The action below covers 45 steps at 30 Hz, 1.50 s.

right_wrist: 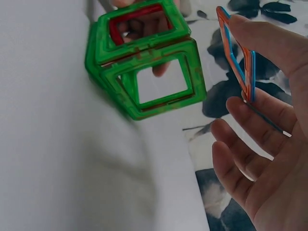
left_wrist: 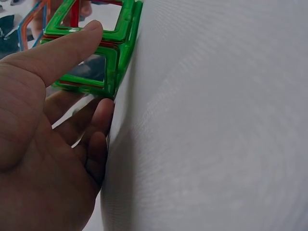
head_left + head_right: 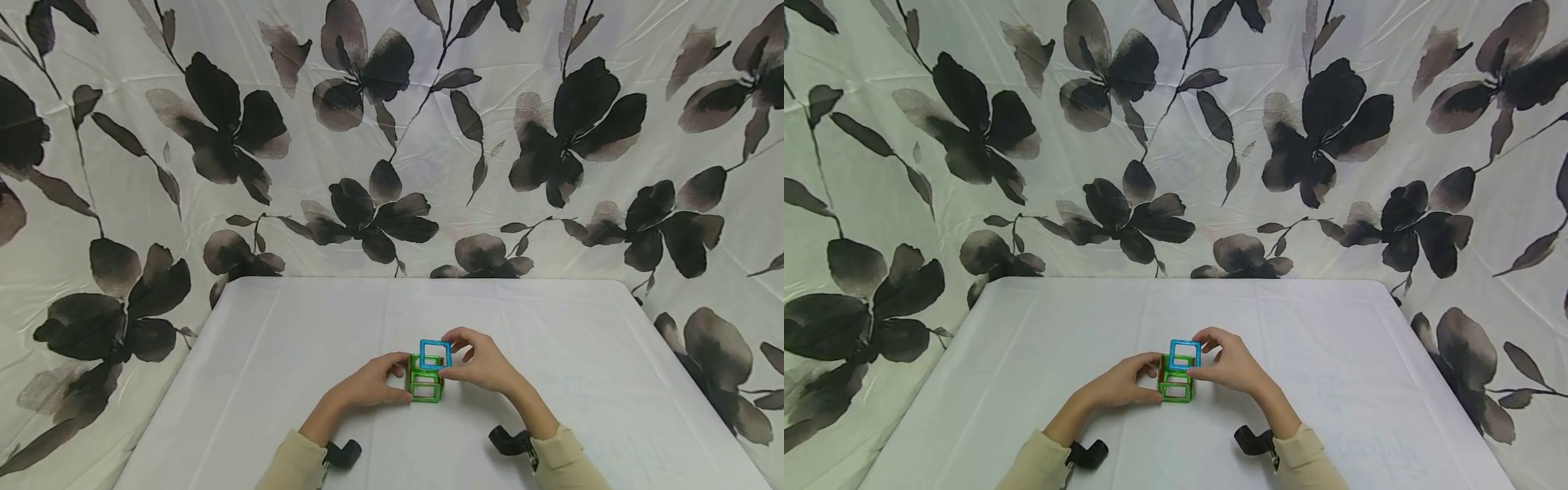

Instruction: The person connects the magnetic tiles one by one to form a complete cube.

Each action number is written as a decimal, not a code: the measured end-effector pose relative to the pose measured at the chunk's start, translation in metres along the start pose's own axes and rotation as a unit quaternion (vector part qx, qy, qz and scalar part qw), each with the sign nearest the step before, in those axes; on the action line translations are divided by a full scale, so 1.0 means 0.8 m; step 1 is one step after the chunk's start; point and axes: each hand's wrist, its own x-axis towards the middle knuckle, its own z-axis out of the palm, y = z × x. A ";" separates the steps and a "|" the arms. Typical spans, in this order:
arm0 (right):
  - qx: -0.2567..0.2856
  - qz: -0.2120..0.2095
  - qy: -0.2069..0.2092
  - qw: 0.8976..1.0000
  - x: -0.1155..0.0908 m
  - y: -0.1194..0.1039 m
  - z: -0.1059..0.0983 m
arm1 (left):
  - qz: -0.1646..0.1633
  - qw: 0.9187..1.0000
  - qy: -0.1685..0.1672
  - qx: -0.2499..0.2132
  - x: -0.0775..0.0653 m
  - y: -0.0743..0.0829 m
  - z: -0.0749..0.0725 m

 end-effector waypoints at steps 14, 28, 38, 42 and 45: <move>0.004 0.000 -0.004 1.000 -0.003 -0.006 0.018 | 0.002 1.000 0.002 -0.007 -0.001 0.000 0.002; 0.005 0.007 -0.004 1.000 -0.008 -0.026 0.021 | 0.002 1.000 0.001 -0.004 -0.001 -0.001 0.002; 0.004 0.001 0.002 1.000 -0.006 0.012 0.028 | 0.008 1.000 0.002 -0.004 -0.001 0.000 0.002; 0.002 -0.001 -0.001 1.000 -0.007 0.013 0.030 | 0.008 1.000 0.005 0.000 -0.001 0.000 0.002; 0.004 0.002 -0.003 1.000 -0.008 0.014 0.031 | 0.007 1.000 0.005 0.001 -0.001 0.000 0.002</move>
